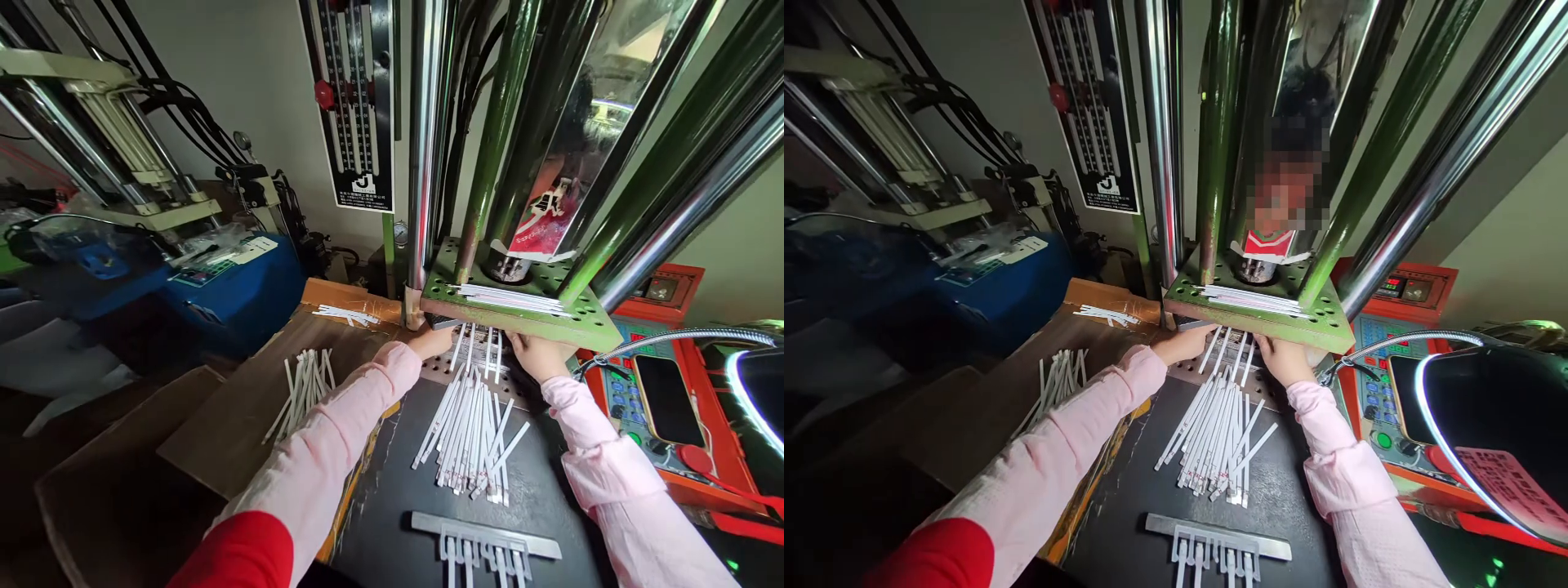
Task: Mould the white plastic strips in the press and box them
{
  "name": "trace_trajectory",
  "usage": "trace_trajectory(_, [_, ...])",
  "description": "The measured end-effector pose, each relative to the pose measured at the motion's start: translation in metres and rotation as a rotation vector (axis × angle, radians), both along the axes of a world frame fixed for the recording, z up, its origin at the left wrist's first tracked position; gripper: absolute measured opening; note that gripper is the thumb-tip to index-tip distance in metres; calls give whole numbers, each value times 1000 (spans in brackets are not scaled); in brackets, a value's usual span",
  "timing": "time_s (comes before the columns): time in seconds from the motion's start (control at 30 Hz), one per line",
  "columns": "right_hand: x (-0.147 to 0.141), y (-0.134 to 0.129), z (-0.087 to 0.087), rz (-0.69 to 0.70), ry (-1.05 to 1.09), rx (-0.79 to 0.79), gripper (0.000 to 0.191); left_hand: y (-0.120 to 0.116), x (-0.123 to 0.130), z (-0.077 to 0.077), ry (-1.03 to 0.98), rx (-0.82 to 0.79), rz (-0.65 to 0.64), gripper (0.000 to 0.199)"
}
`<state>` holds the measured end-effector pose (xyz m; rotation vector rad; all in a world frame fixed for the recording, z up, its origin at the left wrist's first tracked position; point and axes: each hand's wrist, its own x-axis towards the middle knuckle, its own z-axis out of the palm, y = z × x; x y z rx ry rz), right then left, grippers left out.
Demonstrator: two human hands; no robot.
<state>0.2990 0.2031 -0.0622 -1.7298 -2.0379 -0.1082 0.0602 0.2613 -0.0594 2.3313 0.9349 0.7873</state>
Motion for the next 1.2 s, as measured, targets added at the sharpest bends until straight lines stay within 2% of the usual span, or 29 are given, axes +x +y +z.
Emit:
trace_trajectory(0.1, [-10, -13, -1, 122, 3, -31, 38, -17, -4, 5, 111, 3, -109, 49])
trace_trajectory(0.2, [-13, -15, 3, 198, -8, -50, 38, -25, -2, 10, 253, 80, -152, 58])
trace_trajectory(0.33, [-8, -11, 7, 173, -32, -60, 41, -21, 4, 16, 302, 124, -155, 54])
trace_trajectory(0.6, [-14, -10, 0, 77, -66, -99, 45, -20, 6, 17, 272, 64, -117, 55])
trace_trajectory(0.7, [-22, -8, 8, 43, -56, -100, 42, -22, 10, 25, 320, 55, -105, 55])
trace_trajectory(0.8, [-30, -18, 25, 77, -23, -95, 40, -32, 10, 42, 358, 51, -108, 62])
trace_trajectory(0.9, [-30, -62, 39, 139, 22, -77, 42, -68, -8, 62, 349, 101, -112, 70])
trace_trajectory(0.97, [-20, -115, 40, 164, 71, -68, 45, -109, -38, 71, 316, 174, -129, 70])
trace_trajectory(1.03, [-4, -181, 31, 166, 170, -82, 49, -160, -80, 73, 302, 188, -164, 64])
trace_trajectory(1.1, [14, -250, 12, 139, 157, -143, 54, -211, -126, 65, 366, 130, -174, 73])
trace_trajectory(1.2, [27, -333, -27, 123, 37, -119, 72, -272, -180, 37, 507, 72, -55, 99])
